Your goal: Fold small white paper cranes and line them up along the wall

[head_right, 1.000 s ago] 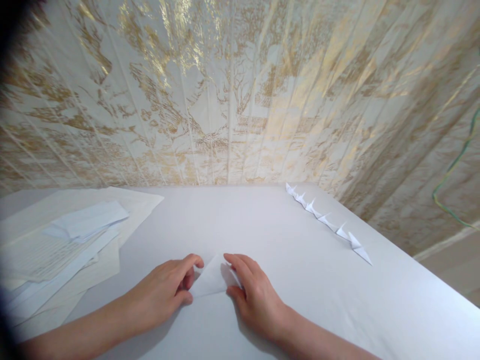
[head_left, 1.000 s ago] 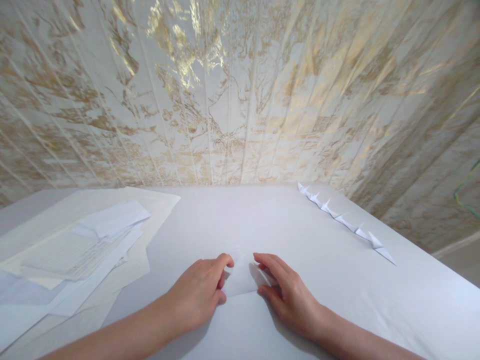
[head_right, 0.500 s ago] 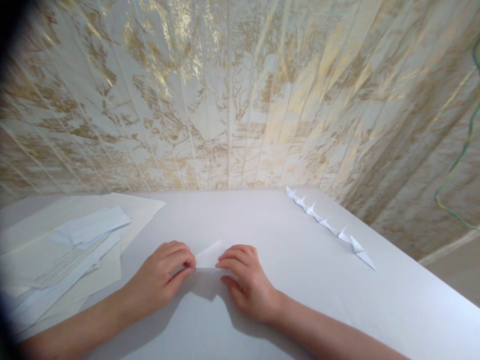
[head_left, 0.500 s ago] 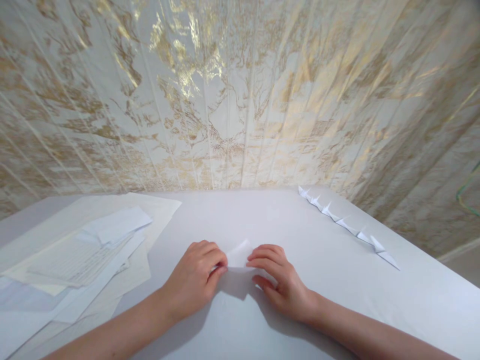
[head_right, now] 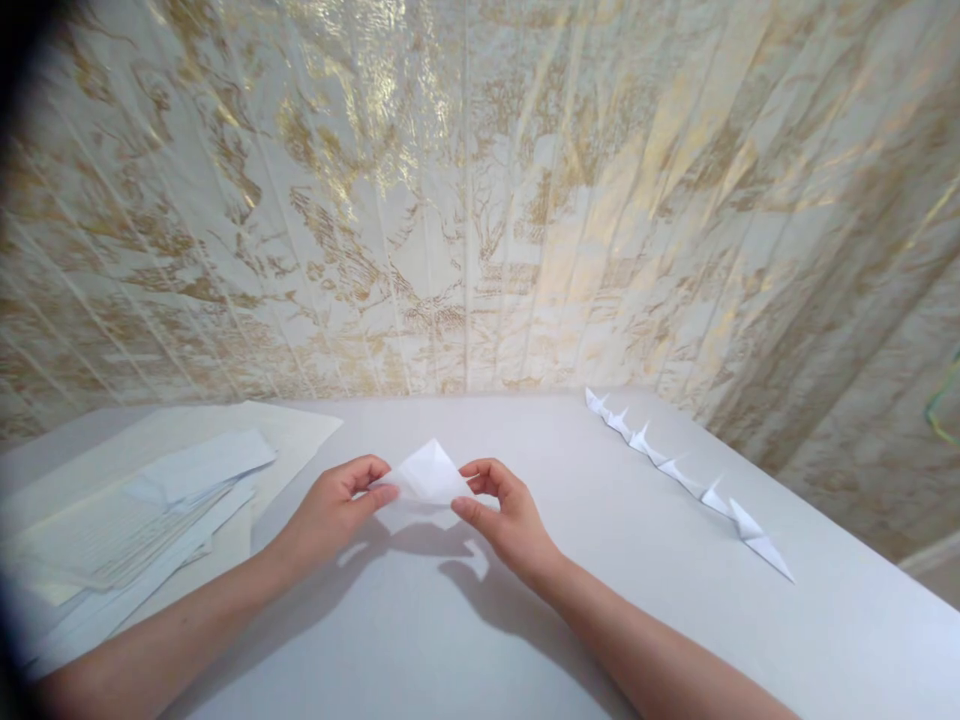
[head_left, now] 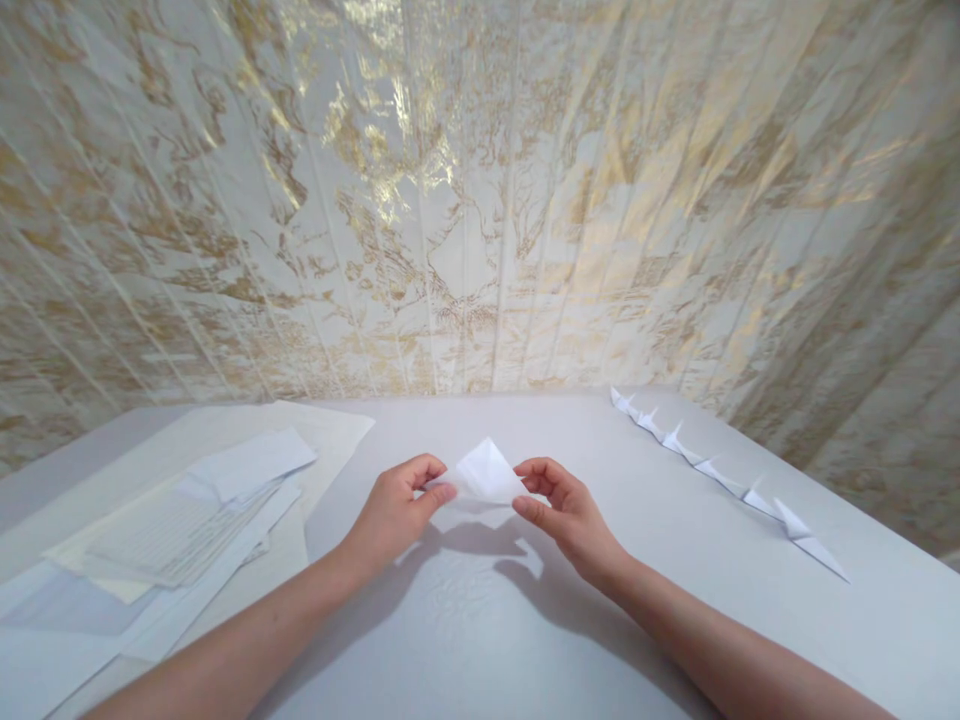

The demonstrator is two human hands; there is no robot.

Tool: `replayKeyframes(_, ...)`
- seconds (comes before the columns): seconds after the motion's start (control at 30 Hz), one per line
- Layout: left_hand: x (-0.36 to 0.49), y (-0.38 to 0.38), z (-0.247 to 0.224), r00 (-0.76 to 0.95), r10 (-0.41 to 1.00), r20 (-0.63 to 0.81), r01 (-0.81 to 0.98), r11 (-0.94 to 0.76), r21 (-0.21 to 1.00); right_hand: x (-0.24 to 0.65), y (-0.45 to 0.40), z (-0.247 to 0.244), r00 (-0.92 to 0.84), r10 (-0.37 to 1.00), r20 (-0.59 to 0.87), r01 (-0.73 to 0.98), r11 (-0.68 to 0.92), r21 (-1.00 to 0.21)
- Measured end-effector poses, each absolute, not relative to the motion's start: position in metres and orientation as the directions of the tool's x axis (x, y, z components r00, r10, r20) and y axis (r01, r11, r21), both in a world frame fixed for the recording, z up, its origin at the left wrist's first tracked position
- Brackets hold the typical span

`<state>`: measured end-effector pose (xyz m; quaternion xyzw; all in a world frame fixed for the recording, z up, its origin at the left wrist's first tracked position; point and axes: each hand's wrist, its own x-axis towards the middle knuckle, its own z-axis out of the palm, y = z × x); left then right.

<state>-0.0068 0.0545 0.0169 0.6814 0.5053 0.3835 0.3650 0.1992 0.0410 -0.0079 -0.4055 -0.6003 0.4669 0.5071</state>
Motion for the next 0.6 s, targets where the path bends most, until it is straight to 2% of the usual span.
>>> replayKeyframes(0.1, -0.008, 0.057, 0.011, 0.148, 0.987, 0.069, 0.238, -0.103, 0.966, 0.201, 0.045, -0.015, -0.13, 0.972, 0.198, -0.012, 0.198, -0.98)
replayKeyframes(0.2, -0.008, 0.057, 0.011, 0.134, 0.991, 0.016, 0.219, -0.045, 0.975, 0.197, 0.047, -0.018, -0.092, 0.971, 0.221, 0.0, 0.222, -0.975)
replayKeyframes(0.43, -0.002, 0.058, 0.003, 0.172, 0.98, -0.1, 0.395, 0.024, 0.918, 0.186, 0.038, -0.022, -0.106, 0.964, 0.243, 0.204, 0.26, -0.944)
replayKeyframes(0.6, -0.001, 0.06, -0.003, 0.161, 0.986, -0.034, 0.543, -0.06, 0.837, 0.182, 0.032, -0.024, -0.15, 0.949, 0.278, 0.34, 0.313, -0.887)
